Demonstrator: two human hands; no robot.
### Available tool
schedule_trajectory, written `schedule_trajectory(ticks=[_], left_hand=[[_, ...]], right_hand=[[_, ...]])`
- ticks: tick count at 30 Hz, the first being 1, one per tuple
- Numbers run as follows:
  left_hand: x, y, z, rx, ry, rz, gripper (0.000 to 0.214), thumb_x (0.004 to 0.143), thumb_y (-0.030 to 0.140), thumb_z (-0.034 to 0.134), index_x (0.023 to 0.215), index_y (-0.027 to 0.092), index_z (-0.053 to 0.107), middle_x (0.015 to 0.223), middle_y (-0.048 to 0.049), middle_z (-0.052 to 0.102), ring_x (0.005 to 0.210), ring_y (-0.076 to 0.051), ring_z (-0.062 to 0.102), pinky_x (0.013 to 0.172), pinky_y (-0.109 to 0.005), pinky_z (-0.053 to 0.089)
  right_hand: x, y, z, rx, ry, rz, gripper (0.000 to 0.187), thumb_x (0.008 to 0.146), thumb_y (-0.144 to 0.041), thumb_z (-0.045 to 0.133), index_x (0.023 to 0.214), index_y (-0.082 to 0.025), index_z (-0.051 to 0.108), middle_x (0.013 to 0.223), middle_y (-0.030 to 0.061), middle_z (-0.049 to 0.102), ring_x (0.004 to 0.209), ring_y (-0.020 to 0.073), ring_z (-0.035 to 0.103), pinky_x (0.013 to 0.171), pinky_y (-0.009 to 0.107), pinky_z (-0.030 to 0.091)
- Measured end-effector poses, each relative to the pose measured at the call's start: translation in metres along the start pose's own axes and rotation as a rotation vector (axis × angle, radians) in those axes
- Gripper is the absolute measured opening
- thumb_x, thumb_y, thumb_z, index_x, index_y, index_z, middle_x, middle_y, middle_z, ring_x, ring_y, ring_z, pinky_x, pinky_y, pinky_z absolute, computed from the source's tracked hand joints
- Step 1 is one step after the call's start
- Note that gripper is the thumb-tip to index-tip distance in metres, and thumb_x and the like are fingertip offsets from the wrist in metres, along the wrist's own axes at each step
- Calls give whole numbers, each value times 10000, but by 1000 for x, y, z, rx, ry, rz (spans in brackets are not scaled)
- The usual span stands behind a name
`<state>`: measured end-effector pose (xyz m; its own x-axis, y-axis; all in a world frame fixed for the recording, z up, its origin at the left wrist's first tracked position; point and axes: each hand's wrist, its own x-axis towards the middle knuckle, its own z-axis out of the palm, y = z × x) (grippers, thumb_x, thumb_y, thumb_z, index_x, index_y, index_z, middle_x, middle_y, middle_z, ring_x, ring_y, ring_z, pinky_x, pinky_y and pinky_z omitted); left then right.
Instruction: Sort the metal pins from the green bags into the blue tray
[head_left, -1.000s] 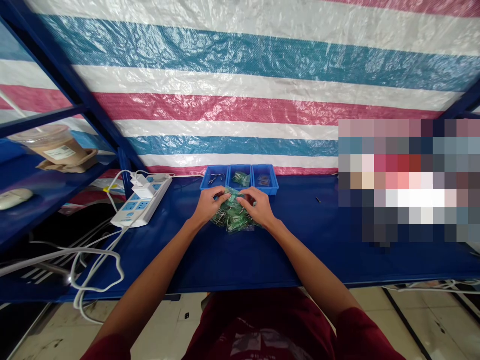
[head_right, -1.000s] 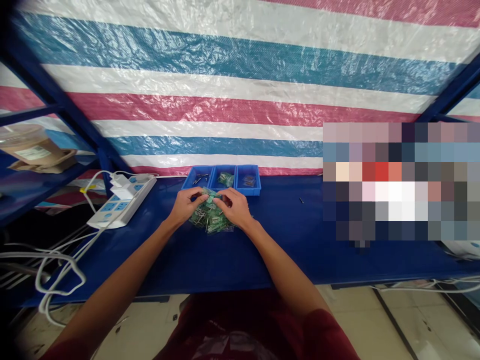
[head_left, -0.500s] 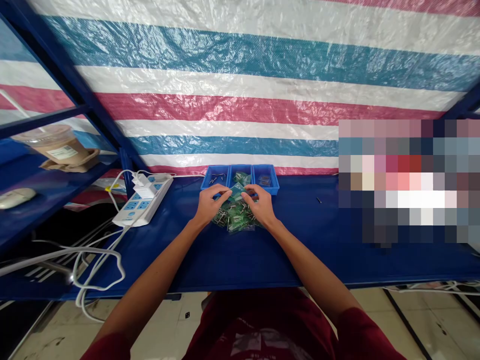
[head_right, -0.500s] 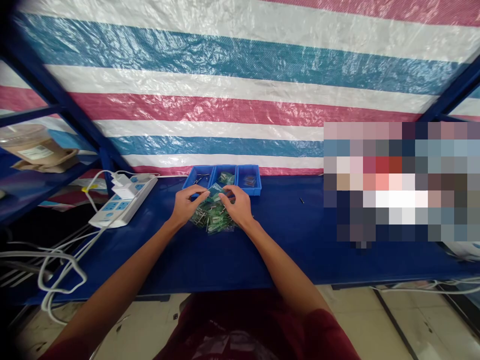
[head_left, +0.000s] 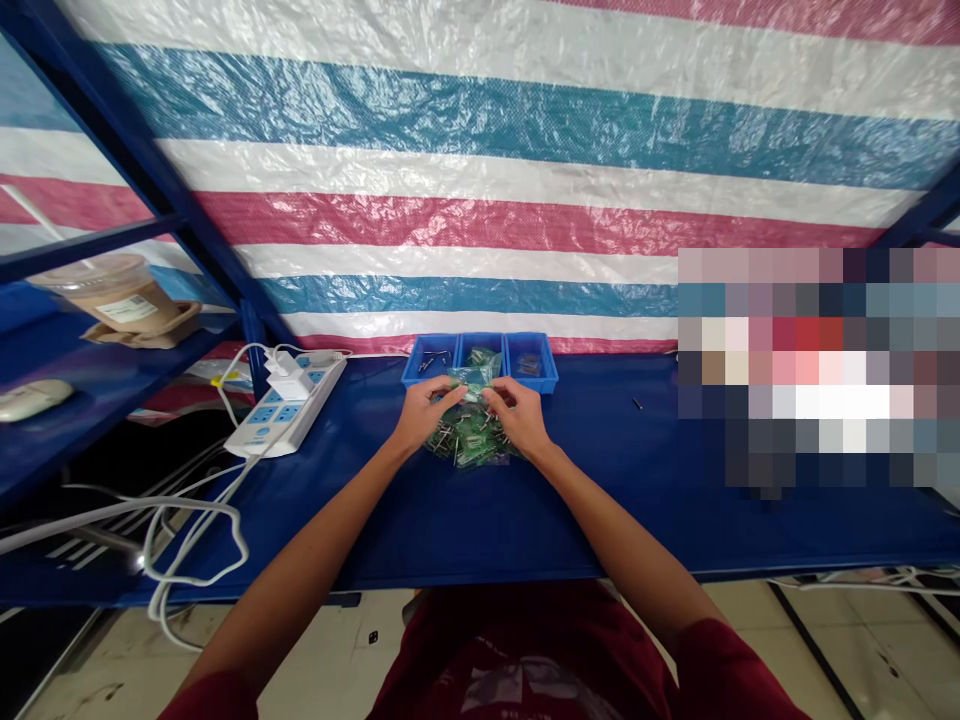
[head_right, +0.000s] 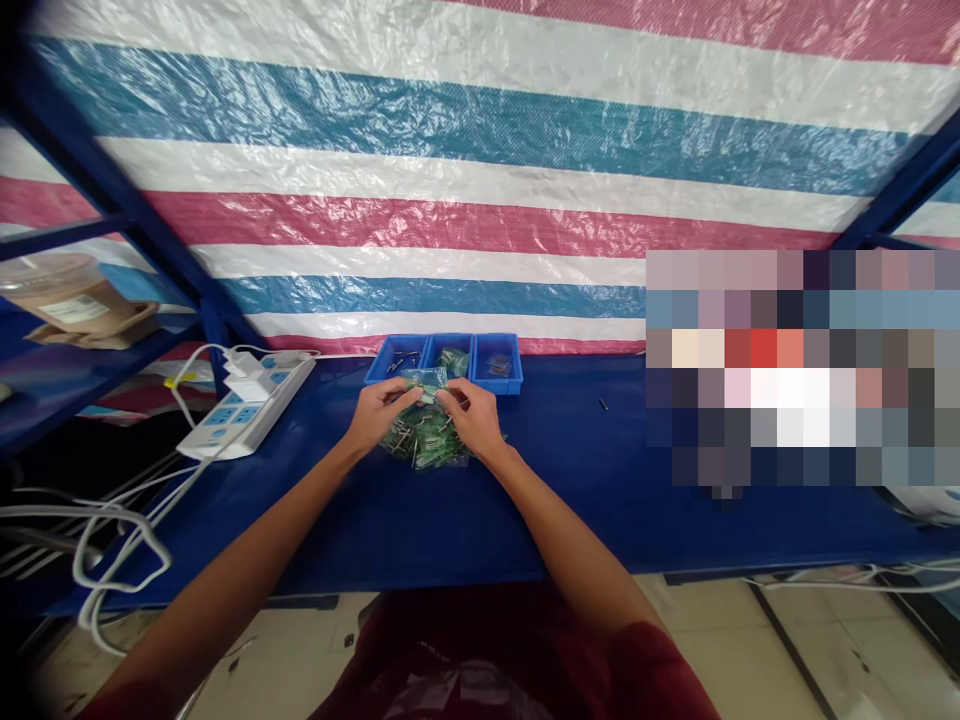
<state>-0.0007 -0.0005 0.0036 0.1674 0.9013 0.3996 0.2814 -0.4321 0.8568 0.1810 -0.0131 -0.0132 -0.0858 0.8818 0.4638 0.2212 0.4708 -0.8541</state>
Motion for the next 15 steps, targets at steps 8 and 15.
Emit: schedule_trajectory(ticks=[8, 15], left_hand=[[0, 8, -3, -157, -64, -101, 346, 768, 474, 695, 671, 147, 634, 534, -4, 575, 481, -124, 522, 527, -255, 460], [0, 3, -2, -87, -45, 54, 541, 816, 539, 619, 1226, 191, 568, 1012, -92, 650, 850, -194, 633, 722, -292, 516]], right_hand=[[1, 1, -7, -274, -42, -335, 332, 935, -218, 407, 1198, -264, 604, 1304, 115, 510, 1080, 233, 574, 824, 371, 530], [4, -1, -8, -199, 55, -206, 232, 922, -331, 496, 879, -203, 685, 833, 68, 676, 766, 192, 622, 752, 322, 506]])
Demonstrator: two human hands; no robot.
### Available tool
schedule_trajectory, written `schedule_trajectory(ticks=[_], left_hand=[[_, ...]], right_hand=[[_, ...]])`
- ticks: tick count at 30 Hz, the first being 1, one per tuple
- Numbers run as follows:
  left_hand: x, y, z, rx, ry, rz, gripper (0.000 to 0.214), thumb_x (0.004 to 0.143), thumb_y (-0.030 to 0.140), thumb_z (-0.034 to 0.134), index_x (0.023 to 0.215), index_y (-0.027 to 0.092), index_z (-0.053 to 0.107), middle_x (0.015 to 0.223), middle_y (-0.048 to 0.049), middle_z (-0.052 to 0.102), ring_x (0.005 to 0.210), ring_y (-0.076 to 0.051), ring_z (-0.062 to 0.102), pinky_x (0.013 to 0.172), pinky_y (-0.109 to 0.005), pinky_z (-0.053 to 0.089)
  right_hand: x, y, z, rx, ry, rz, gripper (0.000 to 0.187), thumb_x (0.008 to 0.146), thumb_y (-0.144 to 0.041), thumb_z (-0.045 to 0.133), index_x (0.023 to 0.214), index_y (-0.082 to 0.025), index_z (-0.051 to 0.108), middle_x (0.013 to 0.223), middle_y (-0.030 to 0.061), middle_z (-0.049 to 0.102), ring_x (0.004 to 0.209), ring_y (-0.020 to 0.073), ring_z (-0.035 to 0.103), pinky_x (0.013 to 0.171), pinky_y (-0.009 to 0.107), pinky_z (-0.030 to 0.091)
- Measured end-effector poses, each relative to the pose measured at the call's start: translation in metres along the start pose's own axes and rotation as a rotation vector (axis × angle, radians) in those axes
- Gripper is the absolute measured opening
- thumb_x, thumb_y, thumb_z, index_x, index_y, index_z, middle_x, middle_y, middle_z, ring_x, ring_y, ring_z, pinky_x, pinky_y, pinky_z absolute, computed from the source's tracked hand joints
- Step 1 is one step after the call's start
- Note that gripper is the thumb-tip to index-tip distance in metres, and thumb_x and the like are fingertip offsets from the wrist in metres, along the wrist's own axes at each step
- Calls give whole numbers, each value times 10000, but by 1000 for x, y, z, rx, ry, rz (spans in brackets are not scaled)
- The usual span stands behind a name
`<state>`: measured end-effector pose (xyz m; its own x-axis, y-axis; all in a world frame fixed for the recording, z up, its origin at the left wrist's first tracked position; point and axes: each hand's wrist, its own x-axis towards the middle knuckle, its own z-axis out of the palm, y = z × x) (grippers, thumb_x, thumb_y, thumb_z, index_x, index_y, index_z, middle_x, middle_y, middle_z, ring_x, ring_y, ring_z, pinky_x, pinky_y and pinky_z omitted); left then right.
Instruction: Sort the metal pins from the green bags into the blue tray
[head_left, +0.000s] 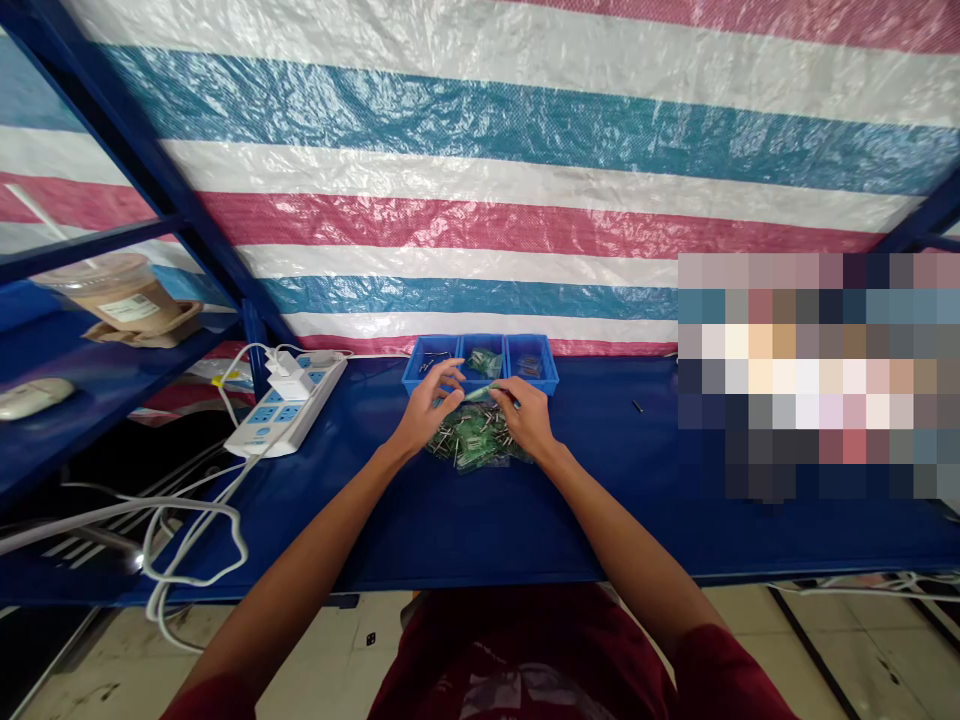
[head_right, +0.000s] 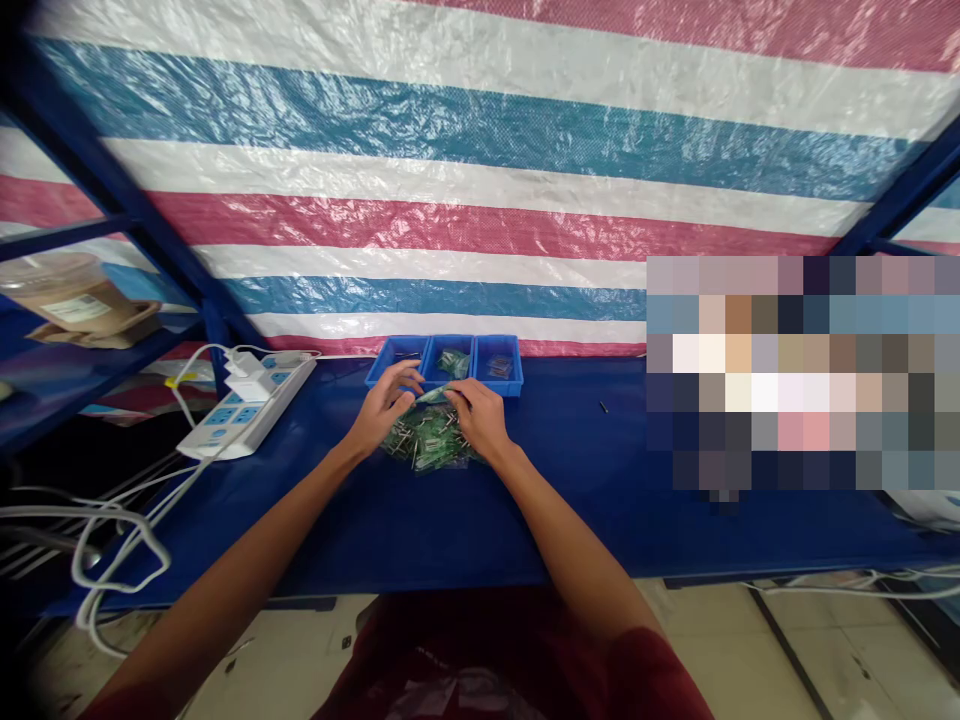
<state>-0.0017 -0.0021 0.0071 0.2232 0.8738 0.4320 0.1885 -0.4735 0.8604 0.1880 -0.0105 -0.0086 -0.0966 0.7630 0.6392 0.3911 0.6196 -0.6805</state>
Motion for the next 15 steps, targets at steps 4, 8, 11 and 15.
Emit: schedule_trajectory(ticks=[4, 8, 11, 15], left_hand=[[-2, -2, -1, 9, -121, -21, 449, 796, 527, 650, 1052, 159, 654, 984, -100, 676, 854, -224, 655, 741, -306, 525], [-2, -1, 1, -26, -39, -104, 422, 797, 435, 683, 1114, 164, 620, 671, -2, 638, 608, -164, 644, 653, -282, 530], [1, 1, 1, -120, 18, -127, 654, 774, 408, 712, 1333, 182, 459, 599, 39, 604, 533, -149, 625, 606, -277, 532], [3, 1, -1, -183, 32, -133, 542, 782, 425, 705, 1233, 175, 540, 616, 22, 612, 561, -150, 625, 626, -290, 530]], right_hand=[[1, 0, 2, 80, 28, 134, 237, 869, -403, 575, 888, -194, 685, 731, 42, 667, 626, 175, 591, 639, 302, 498], [0, 1, 2, 194, -22, 215, 365, 944, -408, 448, 1210, -207, 596, 702, 19, 646, 517, 142, 555, 573, 286, 503], [1, 1, 0, 155, -47, 122, 375, 979, -334, 343, 1285, -251, 544, 1021, 82, 656, 711, 162, 631, 657, 310, 546], [1, 2, 0, 87, -143, -73, 362, 939, -279, 436, 1284, -254, 542, 1279, 113, 534, 1017, 209, 608, 796, 352, 561]])
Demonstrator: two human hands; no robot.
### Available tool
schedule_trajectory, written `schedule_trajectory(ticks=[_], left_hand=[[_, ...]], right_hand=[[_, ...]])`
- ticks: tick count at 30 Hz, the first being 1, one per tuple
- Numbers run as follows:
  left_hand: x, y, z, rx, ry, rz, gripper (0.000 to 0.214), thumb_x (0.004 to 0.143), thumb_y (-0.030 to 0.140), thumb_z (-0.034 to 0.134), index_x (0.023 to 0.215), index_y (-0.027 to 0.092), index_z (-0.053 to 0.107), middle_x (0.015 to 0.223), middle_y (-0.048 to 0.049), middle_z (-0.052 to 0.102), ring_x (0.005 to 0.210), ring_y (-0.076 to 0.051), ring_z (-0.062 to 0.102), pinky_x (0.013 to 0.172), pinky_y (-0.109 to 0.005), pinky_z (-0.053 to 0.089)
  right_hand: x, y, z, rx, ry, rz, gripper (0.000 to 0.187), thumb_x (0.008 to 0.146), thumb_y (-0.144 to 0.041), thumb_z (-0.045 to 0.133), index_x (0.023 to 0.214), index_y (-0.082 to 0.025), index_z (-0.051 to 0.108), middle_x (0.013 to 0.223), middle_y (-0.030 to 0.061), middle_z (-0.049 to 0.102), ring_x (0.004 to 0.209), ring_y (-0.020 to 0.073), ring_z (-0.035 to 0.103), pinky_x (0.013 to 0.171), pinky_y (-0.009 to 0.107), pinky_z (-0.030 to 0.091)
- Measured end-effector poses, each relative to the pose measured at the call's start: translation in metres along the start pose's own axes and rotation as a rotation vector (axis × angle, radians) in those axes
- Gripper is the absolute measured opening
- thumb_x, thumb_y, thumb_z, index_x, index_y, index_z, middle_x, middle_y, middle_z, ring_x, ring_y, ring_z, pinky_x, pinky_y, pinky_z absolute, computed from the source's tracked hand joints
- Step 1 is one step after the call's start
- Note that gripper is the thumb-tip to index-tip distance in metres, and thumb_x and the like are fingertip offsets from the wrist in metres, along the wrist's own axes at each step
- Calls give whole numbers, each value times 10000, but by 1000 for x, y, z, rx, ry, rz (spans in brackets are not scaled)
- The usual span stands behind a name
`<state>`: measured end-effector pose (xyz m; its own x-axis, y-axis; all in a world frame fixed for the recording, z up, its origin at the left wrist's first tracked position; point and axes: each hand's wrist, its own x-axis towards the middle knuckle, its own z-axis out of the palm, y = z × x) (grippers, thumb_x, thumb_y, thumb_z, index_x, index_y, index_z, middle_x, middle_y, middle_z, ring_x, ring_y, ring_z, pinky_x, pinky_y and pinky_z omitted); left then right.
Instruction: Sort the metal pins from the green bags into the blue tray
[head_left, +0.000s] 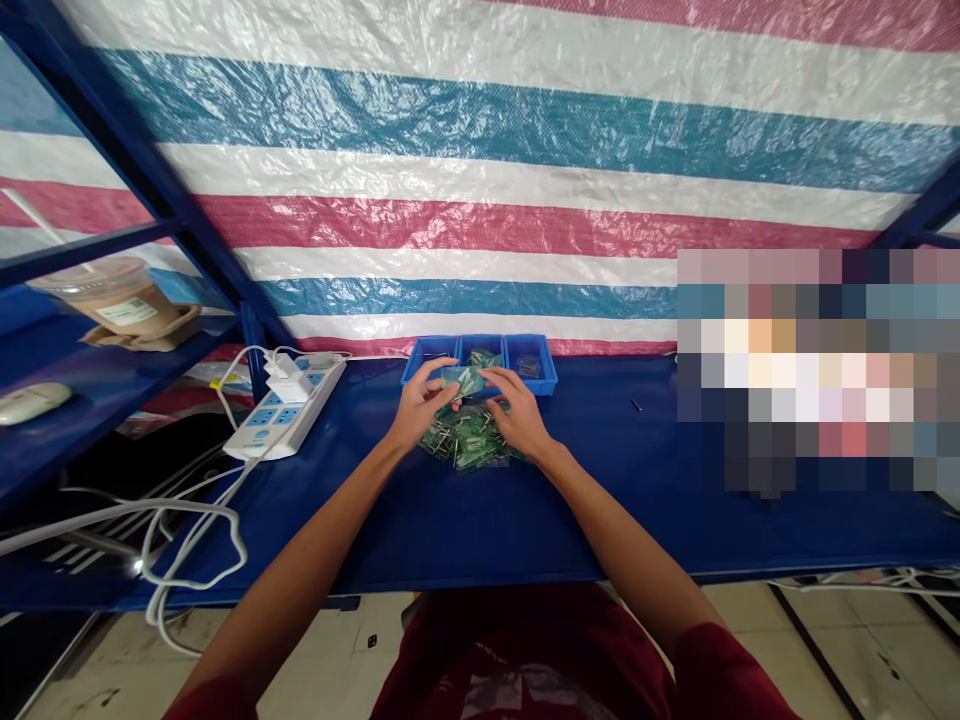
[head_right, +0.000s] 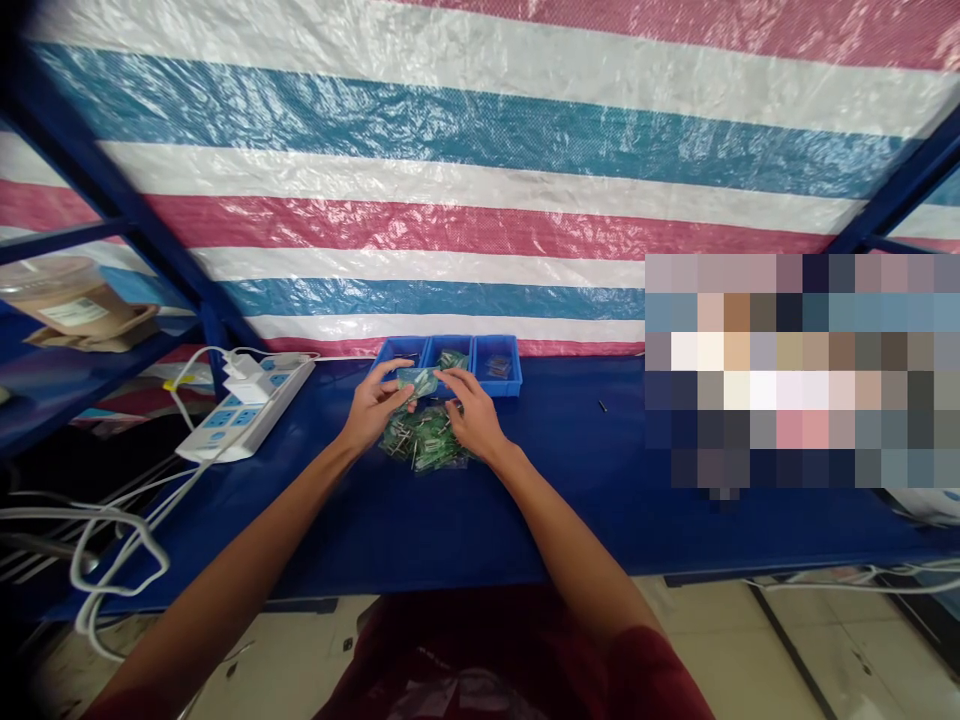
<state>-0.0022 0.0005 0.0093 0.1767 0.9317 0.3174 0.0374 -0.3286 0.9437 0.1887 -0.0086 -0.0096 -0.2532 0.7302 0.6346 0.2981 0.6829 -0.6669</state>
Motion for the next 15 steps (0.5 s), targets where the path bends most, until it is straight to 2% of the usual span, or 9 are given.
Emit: schedule_trajectory(ticks=[2, 6, 9, 11, 13, 15], left_hand=[[0, -2, 0, -19, -36, -16, 455, 787, 441, 699, 1138, 169, 599, 598, 20, 602, 562, -148, 614, 632, -296, 524], [1, -5, 2, -44, -105, -58, 390, 838, 516, 616, 971, 153, 670, 637, -21, 623, 583, -152, 598, 627, -310, 517], [1, -2, 2, 78, -48, 28, 498, 868, 610, 502, 843, 155, 703, 876, -103, 669, 823, -213, 634, 696, -328, 522], [1, 1, 1, 235, -34, 125, 479, 814, 621, 574, 782, 164, 713, 1016, -118, 659, 967, -247, 612, 773, -333, 512], [0, 3, 1, 338, -83, 170, 407, 774, 570, 655, 739, 168, 709, 956, -98, 672, 915, -235, 623, 781, -325, 502], [-2, 3, 2, 345, -144, 141, 362, 794, 515, 658, 710, 164, 689, 787, -64, 676, 757, -198, 635, 716, -308, 502]], right_hand=[[0, 1, 1, -8, 18, -14, 322, 927, -292, 484, 1234, -243, 568, 1256, 114, 546, 1051, 212, 596, 795, 336, 563], [1, 2, 0, -45, 124, 23, 185, 932, -334, 496, 964, -212, 632, 1164, 110, 606, 1028, 212, 606, 797, 319, 545], [1, 2, 0, -80, 112, 72, 218, 943, -361, 480, 907, -201, 623, 956, 79, 670, 845, 187, 638, 757, 300, 527], [1, 2, 0, -104, 120, 69, 236, 948, -363, 470, 902, -195, 629, 835, 56, 670, 752, 174, 629, 723, 287, 515], [0, 0, 0, -122, 140, 32, 244, 950, -357, 470, 907, -193, 644, 831, 59, 672, 748, 174, 627, 725, 286, 511], [0, -3, 0, -134, 151, 6, 246, 955, -347, 462, 950, -199, 658, 861, 66, 676, 782, 181, 632, 741, 292, 514]])
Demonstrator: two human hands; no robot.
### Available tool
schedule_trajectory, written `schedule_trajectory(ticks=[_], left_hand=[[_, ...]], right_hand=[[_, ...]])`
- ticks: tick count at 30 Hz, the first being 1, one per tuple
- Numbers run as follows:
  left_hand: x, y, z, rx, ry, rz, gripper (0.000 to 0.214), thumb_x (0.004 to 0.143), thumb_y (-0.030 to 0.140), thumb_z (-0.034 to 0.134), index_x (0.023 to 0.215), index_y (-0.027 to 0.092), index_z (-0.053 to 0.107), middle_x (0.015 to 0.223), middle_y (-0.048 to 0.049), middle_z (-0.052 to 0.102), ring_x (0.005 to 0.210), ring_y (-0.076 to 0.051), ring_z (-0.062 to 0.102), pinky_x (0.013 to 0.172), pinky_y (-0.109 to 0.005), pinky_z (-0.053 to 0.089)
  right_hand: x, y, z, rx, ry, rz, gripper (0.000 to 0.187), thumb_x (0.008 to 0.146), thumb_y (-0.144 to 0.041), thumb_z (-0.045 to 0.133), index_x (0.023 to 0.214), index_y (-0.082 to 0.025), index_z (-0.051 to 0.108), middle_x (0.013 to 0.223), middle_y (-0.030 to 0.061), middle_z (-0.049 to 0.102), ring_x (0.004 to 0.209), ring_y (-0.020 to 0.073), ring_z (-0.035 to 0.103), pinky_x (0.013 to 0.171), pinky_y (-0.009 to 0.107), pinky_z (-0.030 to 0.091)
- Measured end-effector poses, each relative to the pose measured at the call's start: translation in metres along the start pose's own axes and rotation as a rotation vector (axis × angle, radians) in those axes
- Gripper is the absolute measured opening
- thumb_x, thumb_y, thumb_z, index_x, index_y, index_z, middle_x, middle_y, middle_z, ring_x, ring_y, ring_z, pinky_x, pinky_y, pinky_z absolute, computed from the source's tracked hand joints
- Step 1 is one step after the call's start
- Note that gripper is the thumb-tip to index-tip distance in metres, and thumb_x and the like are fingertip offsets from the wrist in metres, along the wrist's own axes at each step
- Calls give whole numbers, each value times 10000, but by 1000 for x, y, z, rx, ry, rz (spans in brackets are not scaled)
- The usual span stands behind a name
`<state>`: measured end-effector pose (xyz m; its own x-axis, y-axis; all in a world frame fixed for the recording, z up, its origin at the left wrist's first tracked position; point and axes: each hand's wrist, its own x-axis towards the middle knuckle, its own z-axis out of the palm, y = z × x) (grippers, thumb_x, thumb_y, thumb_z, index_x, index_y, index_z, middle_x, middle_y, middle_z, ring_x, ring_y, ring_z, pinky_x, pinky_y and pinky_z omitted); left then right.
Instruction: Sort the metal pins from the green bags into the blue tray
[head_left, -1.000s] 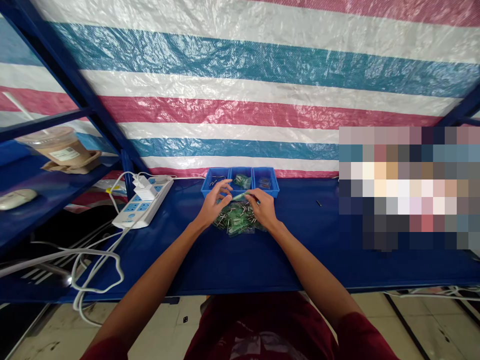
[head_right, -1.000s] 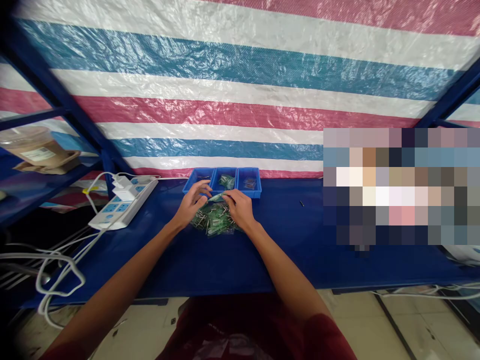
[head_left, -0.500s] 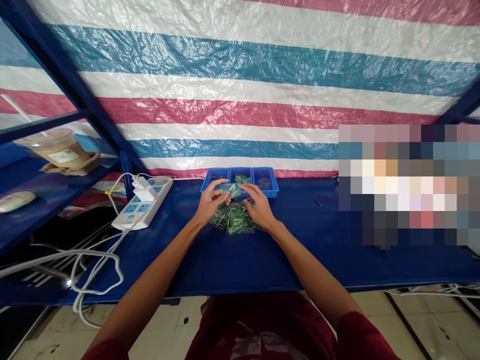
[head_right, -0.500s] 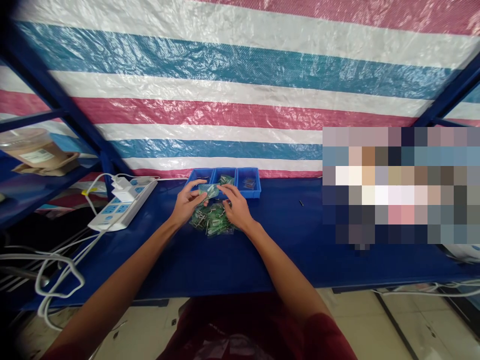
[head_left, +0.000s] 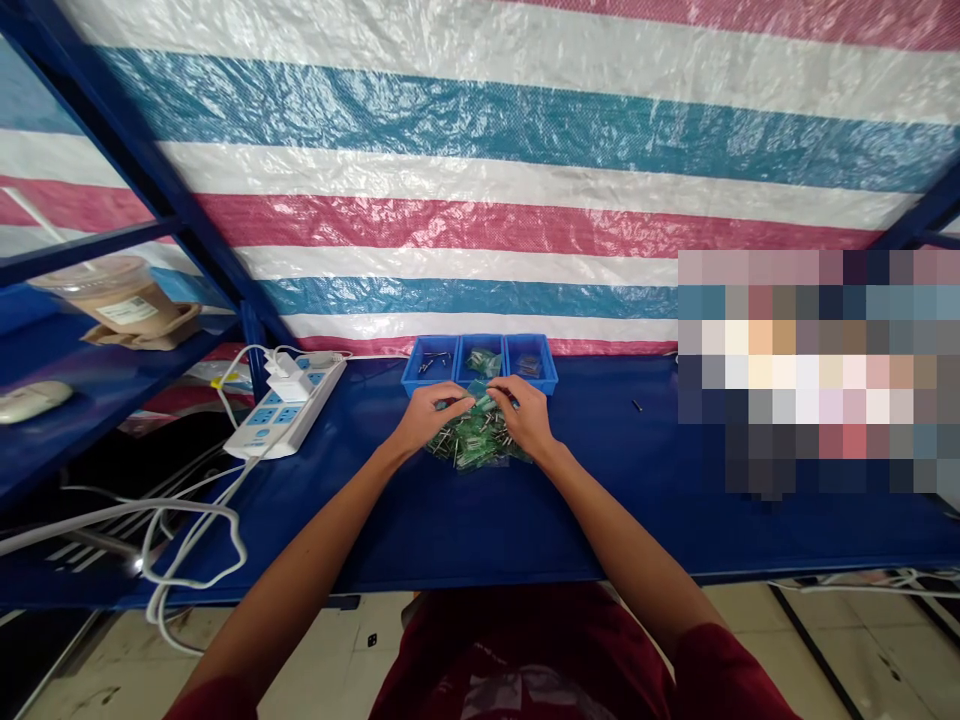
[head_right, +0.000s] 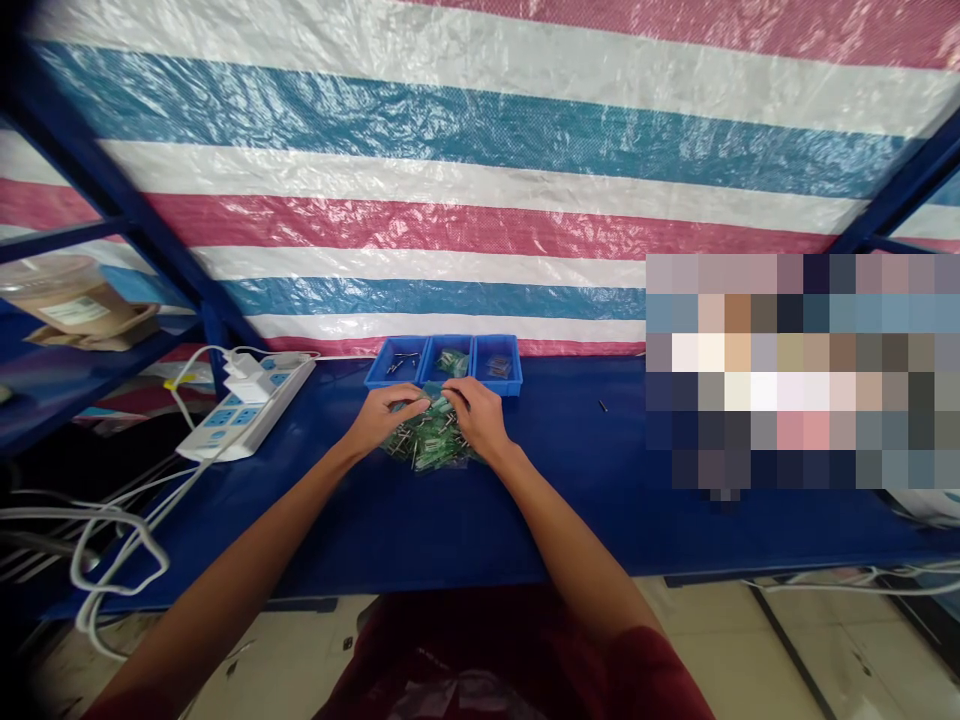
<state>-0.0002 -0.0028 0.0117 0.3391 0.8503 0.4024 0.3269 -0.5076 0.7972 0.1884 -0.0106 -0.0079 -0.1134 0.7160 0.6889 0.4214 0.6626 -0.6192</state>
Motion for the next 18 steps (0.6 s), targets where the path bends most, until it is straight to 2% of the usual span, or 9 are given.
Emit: schedule_trajectory(ticks=[2, 5, 8, 10, 13, 18], left_hand=[[-1, -1, 2, -72, 12, -51, 324, 802, 481, 659, 758, 160, 673, 660, -27, 652, 615, -166, 618, 632, -285, 496], [-1, -2, 4, -205, 102, -125, 373, 774, 445, 700, 1009, 164, 629, 563, 25, 618, 488, -138, 586, 552, -254, 479], [0, -2, 3, -278, 149, -160, 476, 763, 429, 719, 1131, 170, 564, 509, 55, 590, 421, -122, 555, 505, -231, 455], [1, -2, 1, -302, 165, -160, 411, 772, 446, 707, 1048, 164, 597, 499, 50, 578, 408, -117, 541, 500, -235, 452], [2, -3, 0, -305, 157, -128, 364, 830, 513, 616, 873, 153, 645, 553, 11, 580, 460, -122, 541, 522, -258, 460], [3, -5, 0, -113, 202, 16, 344, 772, 501, 682, 701, 164, 665, 781, -40, 586, 668, -143, 549, 575, -260, 436]], right_hand=[[0, -2, -2, 5, 4, -7, 274, 974, -309, 407, 1049, -210, 651, 898, 69, 674, 789, 177, 634, 740, 298, 521], [0, -3, -3, 15, 12, -59, 350, 977, -216, 323, 1173, -222, 612, 1068, 93, 641, 884, 178, 631, 768, 316, 532], [0, -1, -3, -24, -21, -129, 321, 945, -204, 385, 1143, -230, 636, 1237, 115, 566, 1015, 203, 598, 812, 349, 530], [0, 1, -1, -43, -50, -126, 265, 931, -236, 446, 1078, -230, 667, 1229, 114, 570, 1017, 211, 592, 820, 360, 527], [-1, 2, 2, -5, -65, -42, 227, 926, -303, 494, 975, -212, 696, 1035, 96, 647, 915, 200, 612, 810, 343, 522], [1, 0, 4, 206, 0, 276, 236, 848, -400, 602, 926, -198, 696, 800, 46, 679, 697, 171, 611, 675, 299, 526]])
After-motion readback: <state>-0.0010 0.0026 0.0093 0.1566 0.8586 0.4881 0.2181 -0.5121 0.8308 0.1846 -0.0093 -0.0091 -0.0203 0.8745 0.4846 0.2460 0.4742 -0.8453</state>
